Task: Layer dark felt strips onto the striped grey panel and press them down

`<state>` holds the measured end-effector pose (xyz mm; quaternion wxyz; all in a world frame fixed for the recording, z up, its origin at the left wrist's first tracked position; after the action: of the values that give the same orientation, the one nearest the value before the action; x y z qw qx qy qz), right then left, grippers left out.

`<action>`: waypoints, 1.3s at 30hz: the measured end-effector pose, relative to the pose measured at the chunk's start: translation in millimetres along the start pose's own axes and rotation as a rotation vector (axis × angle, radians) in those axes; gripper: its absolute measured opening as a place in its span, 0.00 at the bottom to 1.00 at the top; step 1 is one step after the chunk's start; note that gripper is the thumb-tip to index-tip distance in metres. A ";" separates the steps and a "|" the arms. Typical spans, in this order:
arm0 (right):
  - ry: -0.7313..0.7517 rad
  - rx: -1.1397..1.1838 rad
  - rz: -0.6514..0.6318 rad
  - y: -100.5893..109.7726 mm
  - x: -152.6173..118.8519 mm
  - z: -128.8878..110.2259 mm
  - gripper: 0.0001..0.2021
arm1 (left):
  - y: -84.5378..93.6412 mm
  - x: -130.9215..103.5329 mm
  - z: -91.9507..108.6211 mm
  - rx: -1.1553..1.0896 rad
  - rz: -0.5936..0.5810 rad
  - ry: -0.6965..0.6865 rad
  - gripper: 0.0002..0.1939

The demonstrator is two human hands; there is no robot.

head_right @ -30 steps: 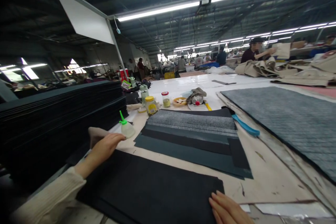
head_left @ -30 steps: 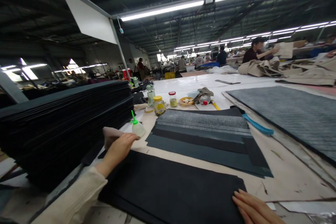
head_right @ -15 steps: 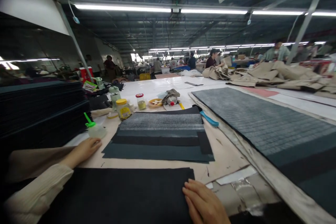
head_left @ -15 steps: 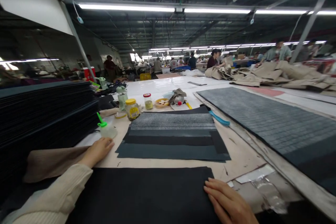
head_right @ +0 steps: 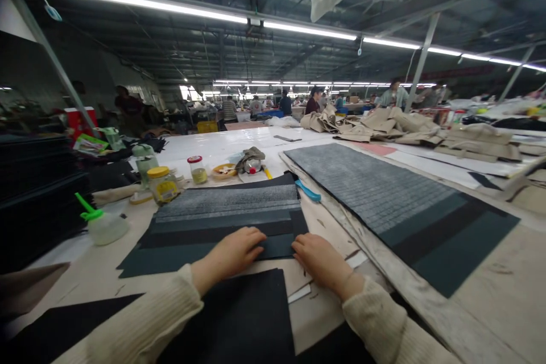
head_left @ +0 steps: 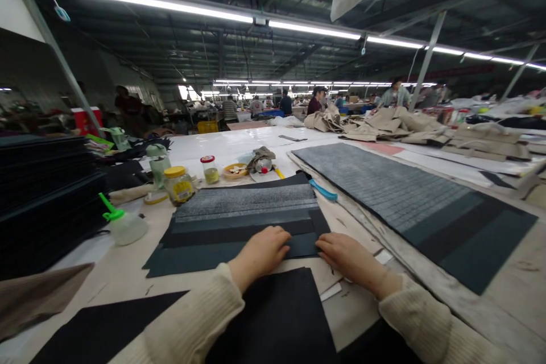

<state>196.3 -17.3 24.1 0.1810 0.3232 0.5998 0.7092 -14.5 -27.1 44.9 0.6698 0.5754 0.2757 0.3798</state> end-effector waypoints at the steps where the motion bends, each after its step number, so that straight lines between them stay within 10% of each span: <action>1: 0.029 -0.038 -0.036 -1.6 4.5 0.6 0.05 | -4.5 12.7 15.3 0.008 0.003 -0.044 0.12; 5: 0.101 -0.153 -0.111 -5.0 11.8 -3.0 0.08 | -21.8 39.7 41.5 0.007 0.011 -0.094 0.10; 11: -0.016 -0.024 -0.015 -3.4 10.5 0.5 0.08 | -39.7 39.4 28.7 -0.197 0.146 -0.047 0.09; 18: -0.327 0.373 0.631 1.8 -8.2 16.3 0.07 | -49.5 47.7 2.0 -0.677 0.319 0.168 0.11; 26: -0.239 0.377 0.204 -27.8 4.4 12.0 0.13 | -51.0 45.7 -13.0 -1.321 0.452 0.345 0.13; 39: -0.254 0.336 0.196 -29.8 4.9 11.6 0.13 | -51.0 43.1 -12.0 -1.598 0.420 0.376 0.16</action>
<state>196.7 0.7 -2.7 0.1291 0.4922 0.6476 0.5672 9.7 12.7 -4.3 0.7337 -0.1044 -0.0815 0.6664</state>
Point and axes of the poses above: each hand's wrist, its own x-axis towards the middle knuckle, its own y-axis out of the back of the hand, z = x × y, the point moved 2 cm from there along x, towards the middle knuckle, and after that the axes turned 5 degrees about -z, right-handed, at the moved point
